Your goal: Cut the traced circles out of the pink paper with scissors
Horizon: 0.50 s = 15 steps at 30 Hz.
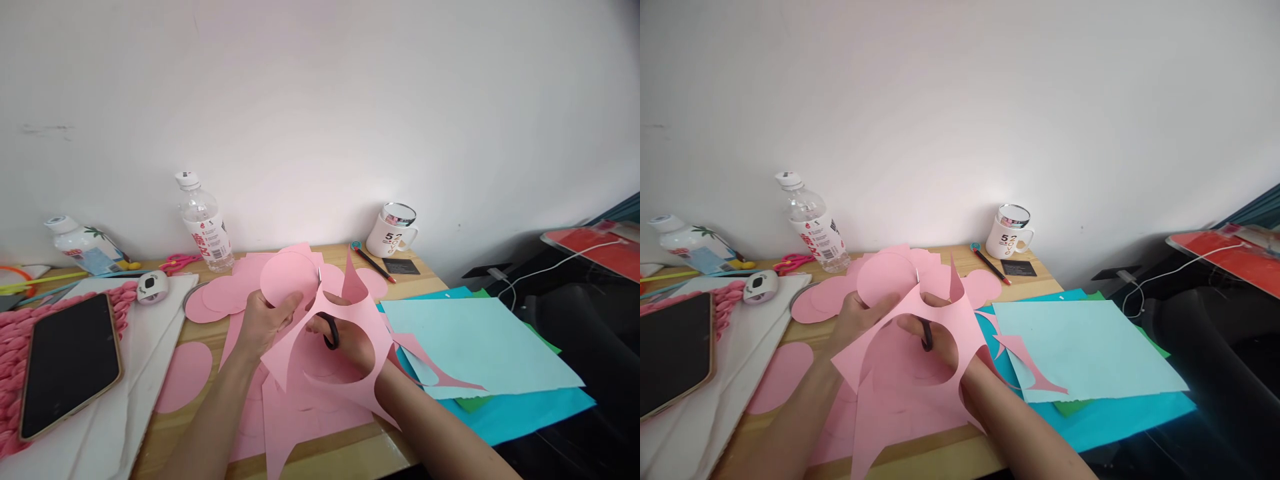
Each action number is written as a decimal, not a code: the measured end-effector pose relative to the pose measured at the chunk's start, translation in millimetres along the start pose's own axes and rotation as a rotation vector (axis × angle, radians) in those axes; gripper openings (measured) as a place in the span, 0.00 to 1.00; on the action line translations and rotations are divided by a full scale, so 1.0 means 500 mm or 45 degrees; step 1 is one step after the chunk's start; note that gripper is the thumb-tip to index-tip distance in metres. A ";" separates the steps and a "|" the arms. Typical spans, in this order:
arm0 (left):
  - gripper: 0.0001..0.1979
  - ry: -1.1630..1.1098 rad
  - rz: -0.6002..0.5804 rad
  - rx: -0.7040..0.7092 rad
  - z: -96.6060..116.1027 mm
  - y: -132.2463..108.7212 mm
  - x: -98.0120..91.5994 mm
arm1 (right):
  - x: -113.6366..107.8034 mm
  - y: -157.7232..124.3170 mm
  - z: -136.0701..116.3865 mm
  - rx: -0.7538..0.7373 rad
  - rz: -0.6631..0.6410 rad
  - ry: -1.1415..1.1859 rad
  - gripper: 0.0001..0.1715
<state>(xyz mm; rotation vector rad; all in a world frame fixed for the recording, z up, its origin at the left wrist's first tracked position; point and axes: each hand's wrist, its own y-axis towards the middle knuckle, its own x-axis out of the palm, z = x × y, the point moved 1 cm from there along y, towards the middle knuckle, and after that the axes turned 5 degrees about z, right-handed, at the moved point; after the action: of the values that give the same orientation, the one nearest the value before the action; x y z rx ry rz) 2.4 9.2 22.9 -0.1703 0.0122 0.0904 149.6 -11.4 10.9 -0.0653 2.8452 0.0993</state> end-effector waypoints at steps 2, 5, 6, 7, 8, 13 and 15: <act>0.18 0.014 0.005 0.013 -0.003 0.001 0.000 | 0.002 0.000 0.009 -0.022 -0.025 0.025 0.07; 0.21 -0.013 -0.004 0.053 -0.014 0.008 0.000 | 0.008 0.002 0.032 0.094 -0.031 0.034 0.10; 0.21 -0.044 -0.014 0.072 -0.019 0.011 0.000 | 0.011 0.003 0.039 0.147 -0.031 0.043 0.10; 0.22 -0.075 -0.027 0.092 -0.024 0.014 0.000 | 0.014 0.005 0.045 0.191 -0.030 0.057 0.10; 0.22 -0.099 -0.042 0.113 -0.029 0.017 0.001 | 0.016 0.007 0.050 0.223 -0.028 0.076 0.10; 0.21 -0.086 -0.057 0.188 -0.042 0.026 0.001 | 0.017 0.015 0.051 0.157 -0.059 0.021 0.13; 0.20 -0.080 -0.041 0.200 -0.042 0.027 0.001 | 0.016 0.017 0.050 0.090 -0.092 -0.011 0.15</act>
<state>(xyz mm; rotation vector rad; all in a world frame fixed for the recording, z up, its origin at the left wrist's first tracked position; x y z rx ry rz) 1.4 18.9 0.0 -0.0103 -0.0461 0.0621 148.8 -1.2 -14.6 -0.1516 2.8309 -0.0161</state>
